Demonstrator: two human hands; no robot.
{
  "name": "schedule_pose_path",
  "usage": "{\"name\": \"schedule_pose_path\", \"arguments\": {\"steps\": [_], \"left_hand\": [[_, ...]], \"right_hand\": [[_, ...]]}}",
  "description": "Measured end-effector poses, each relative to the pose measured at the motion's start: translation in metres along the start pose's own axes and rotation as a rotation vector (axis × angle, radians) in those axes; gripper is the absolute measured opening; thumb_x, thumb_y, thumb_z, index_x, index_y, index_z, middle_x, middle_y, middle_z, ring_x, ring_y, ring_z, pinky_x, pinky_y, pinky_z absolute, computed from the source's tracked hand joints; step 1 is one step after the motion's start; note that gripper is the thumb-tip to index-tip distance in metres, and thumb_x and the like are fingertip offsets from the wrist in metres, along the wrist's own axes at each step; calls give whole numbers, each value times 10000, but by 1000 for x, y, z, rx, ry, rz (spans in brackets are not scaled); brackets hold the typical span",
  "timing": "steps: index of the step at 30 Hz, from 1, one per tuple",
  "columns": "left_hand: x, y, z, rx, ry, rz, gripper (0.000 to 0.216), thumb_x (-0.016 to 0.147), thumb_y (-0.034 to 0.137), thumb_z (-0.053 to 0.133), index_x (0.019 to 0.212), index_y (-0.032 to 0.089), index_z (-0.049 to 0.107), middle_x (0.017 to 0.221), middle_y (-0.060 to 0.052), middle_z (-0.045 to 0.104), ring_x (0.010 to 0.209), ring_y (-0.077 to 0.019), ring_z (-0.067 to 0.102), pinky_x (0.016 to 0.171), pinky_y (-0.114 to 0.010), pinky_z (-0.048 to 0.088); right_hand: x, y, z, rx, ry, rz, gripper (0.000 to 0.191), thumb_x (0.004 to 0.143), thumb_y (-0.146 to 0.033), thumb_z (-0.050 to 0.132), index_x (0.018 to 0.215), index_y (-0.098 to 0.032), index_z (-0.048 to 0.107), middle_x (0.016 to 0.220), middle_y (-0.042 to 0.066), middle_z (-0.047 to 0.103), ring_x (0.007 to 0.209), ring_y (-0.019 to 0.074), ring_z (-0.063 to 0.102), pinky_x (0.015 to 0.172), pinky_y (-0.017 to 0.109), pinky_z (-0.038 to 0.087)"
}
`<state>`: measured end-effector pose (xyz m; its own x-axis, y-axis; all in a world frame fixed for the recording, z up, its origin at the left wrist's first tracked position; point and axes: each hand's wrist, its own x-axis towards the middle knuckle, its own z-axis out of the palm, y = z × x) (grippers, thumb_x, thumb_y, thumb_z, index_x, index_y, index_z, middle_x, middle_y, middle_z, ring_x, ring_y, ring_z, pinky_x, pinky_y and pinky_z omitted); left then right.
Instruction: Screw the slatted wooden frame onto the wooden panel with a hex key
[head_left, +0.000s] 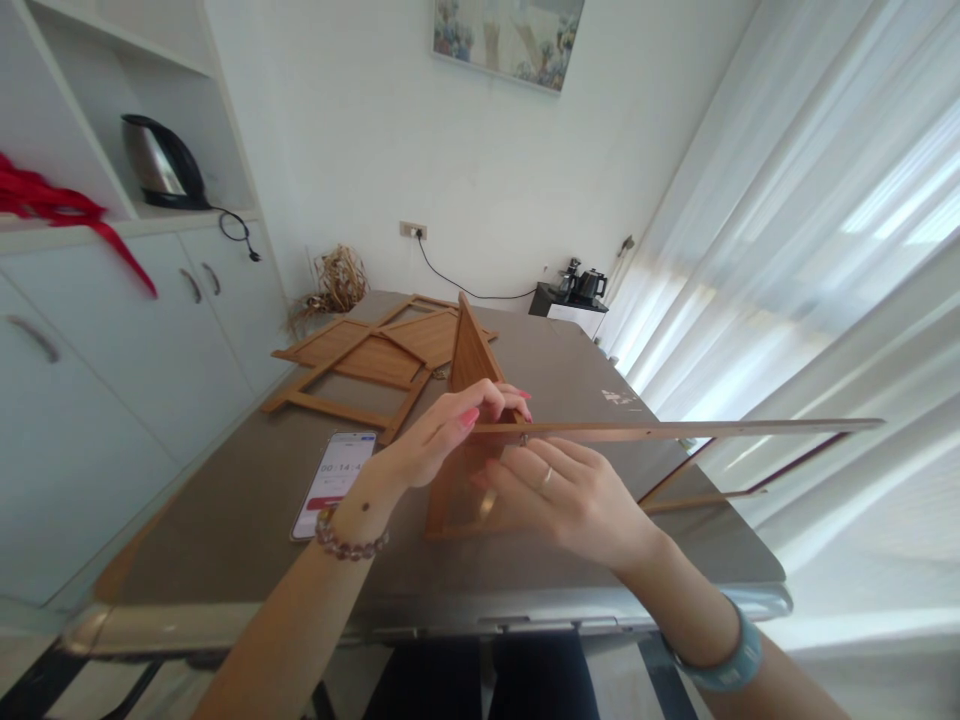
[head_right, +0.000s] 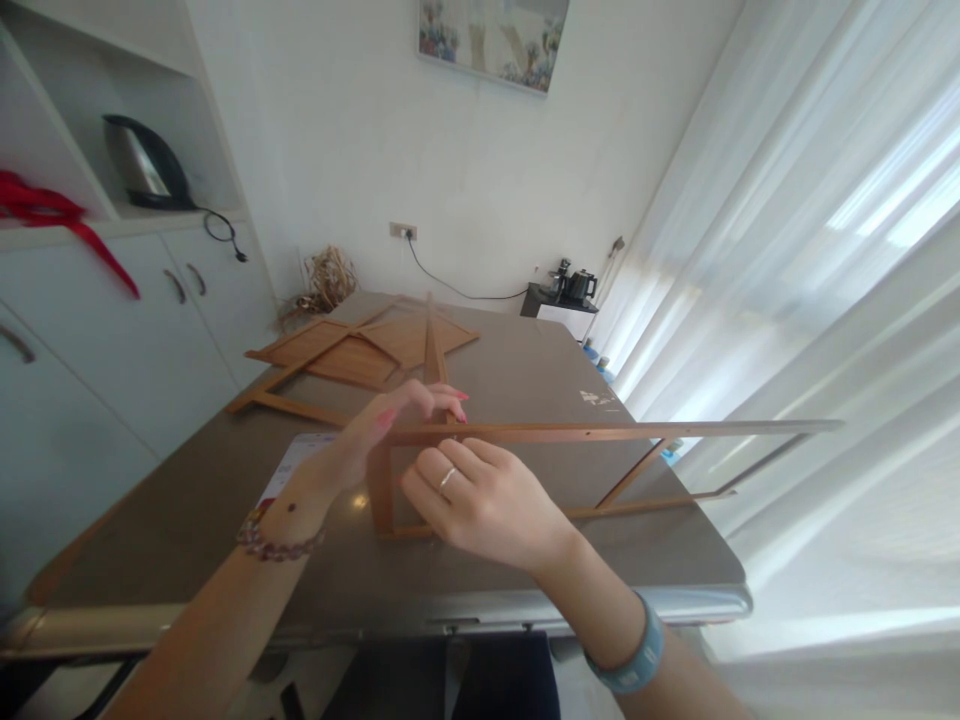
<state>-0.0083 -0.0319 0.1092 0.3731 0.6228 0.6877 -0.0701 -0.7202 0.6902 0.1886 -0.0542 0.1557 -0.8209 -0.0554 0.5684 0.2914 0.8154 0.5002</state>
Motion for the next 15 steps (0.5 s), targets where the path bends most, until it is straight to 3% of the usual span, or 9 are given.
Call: {"name": "schedule_pose_path", "arguments": {"steps": [4, 8, 12, 15], "left_hand": [[0, 3, 1, 3, 7, -8, 450, 998, 575, 282, 902, 195, 503, 1141, -101, 634, 1270, -262, 501, 1110, -414, 345], [1, 5, 1, 17, 8, -5, 441, 1005, 560, 285, 902, 194, 509, 1152, -100, 636, 1260, -250, 506, 1105, -409, 343], [2, -1, -1, -18, -19, 3, 433, 1002, 566, 294, 897, 198, 496, 1145, -97, 637, 1298, -260, 482, 1112, -428, 333], [1, -2, -2, -47, -32, 3, 451, 996, 588, 286, 910, 199, 498, 1130, -95, 640, 1305, -267, 477, 1120, -438, 323]], "right_hand": [[4, 7, -3, 19, -69, -115, 226, 964, -100, 499, 794, -157, 636, 690, -16, 541, 621, 128, 436, 565, 299, 372], [3, 13, -3, 26, -38, -115, 307, 1012, -159, 443, 772, -144, 634, 648, -20, 500, 590, 111, 425, 551, 288, 373], [2, 13, 5, -35, 59, -146, 142, 956, -198, 592, 838, -140, 645, 643, -38, 516, 570, 93, 465, 512, 284, 373], [3, 13, 12, -41, 139, -83, 56, 946, -187, 606, 909, -154, 632, 647, -40, 556, 592, 90, 535, 547, 257, 428]]}}
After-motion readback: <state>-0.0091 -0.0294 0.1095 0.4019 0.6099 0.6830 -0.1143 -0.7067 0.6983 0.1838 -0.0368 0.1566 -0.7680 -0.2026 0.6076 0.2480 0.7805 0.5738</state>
